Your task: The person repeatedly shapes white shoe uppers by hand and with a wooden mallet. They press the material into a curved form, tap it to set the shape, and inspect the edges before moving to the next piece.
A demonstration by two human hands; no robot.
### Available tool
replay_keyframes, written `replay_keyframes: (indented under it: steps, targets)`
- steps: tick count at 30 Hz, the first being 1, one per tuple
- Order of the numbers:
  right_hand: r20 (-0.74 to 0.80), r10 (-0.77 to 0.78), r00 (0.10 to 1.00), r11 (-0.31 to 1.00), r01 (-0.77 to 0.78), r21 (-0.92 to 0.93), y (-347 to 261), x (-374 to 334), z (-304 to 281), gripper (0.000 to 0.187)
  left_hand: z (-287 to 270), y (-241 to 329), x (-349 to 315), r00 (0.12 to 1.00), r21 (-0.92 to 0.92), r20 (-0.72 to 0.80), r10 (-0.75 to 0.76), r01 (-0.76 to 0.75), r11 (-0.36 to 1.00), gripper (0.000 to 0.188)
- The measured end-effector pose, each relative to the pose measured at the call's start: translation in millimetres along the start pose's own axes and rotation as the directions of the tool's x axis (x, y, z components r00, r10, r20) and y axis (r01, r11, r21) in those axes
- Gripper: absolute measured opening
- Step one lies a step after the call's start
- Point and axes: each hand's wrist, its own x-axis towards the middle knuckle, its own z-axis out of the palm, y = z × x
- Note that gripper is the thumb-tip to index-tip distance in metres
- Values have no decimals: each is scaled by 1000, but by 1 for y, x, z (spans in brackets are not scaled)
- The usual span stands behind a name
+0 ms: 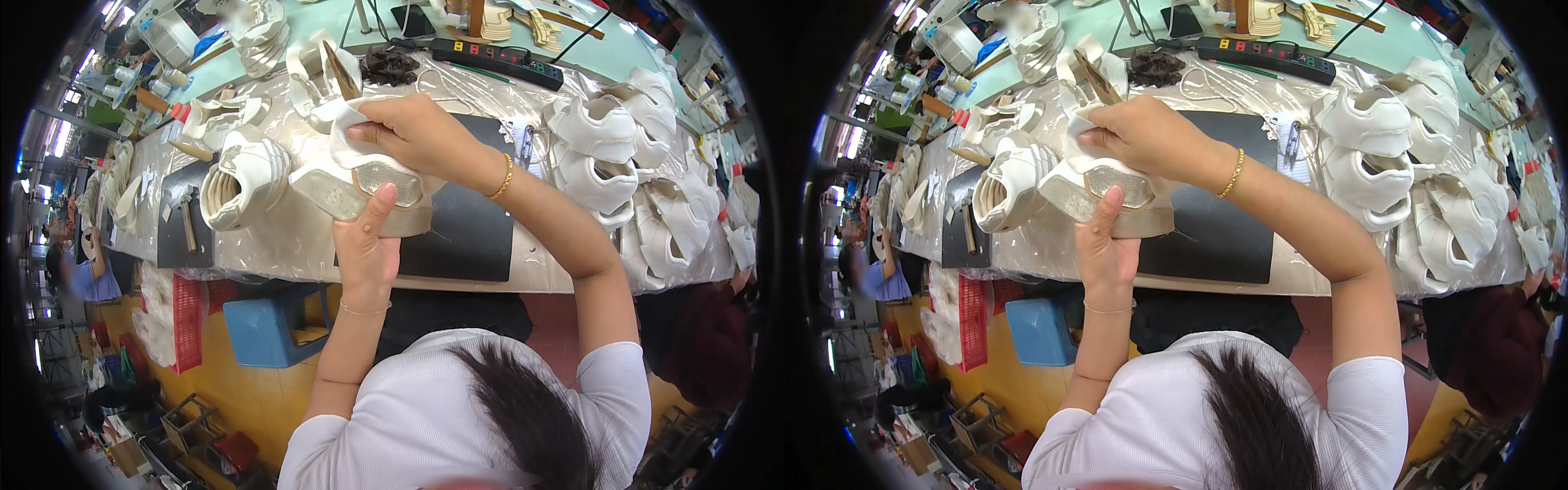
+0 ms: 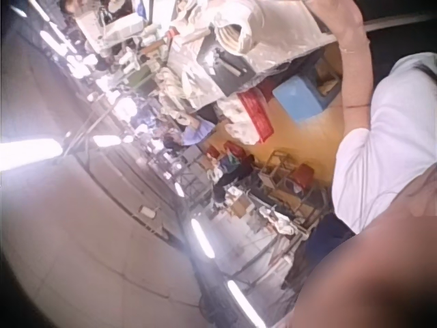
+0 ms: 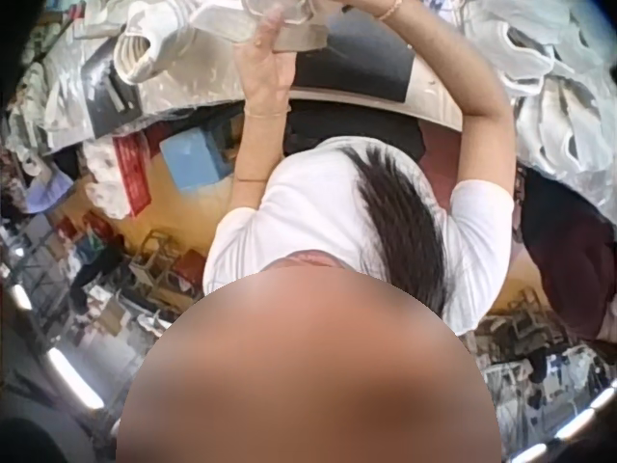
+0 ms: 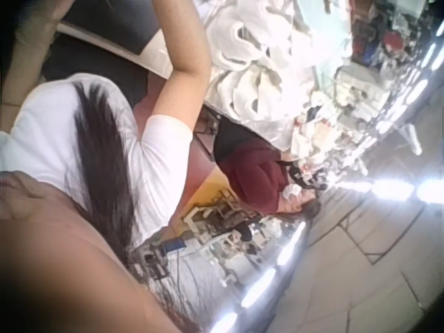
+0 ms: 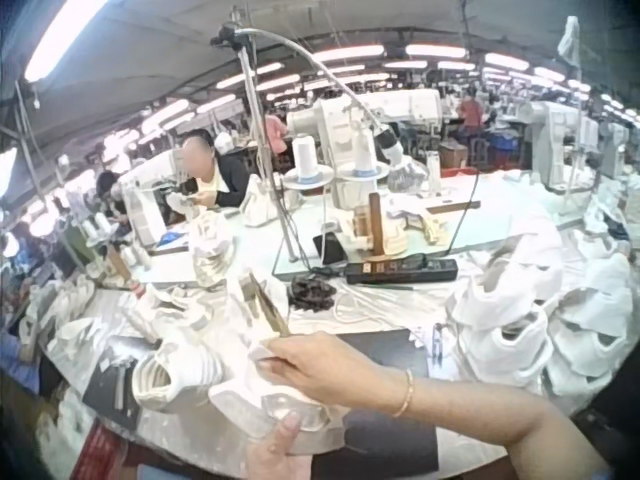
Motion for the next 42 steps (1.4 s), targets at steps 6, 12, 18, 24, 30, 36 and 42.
replay_keyframes:
  steps: [6, 12, 18, 24, 30, 36, 42]
  targets:
    - [23, 40, 999, 998, -39, -41, 5, -5, 1, 29, 0, 0, 0, 999, -7, -1, -38, 38, 999, 63]
    - [-23, 27, 999, 986, -30, -162, 13, -9, 8, 28, 6, -2, 5, 999, -6, 21, -38, 38, 999, 67]
    - [66, 78, 995, 982, -66, -174, 16, -13, 11, 27, 9, -5, 0, 999, -70, 2, -41, 41, 997, 68]
    - [237, 187, 953, 974, -148, -175, 12, -21, 13, 28, 3, -10, -4, 998, -85, 1, -58, 58, 995, 70]
    - [-141, 134, 981, 957, -165, -239, -7, -20, -27, 36, -1, -6, 1, 999, -72, -16, -29, 28, 997, 64]
    - [-126, 25, 992, 963, -58, -262, -50, -70, -29, 49, -6, -7, -4, 998, 8, -19, -55, 55, 998, 51]
    - [-85, 125, 989, 977, -137, -165, -44, -80, -23, 47, -8, -16, -13, 999, -55, -14, -50, 50, 997, 47]
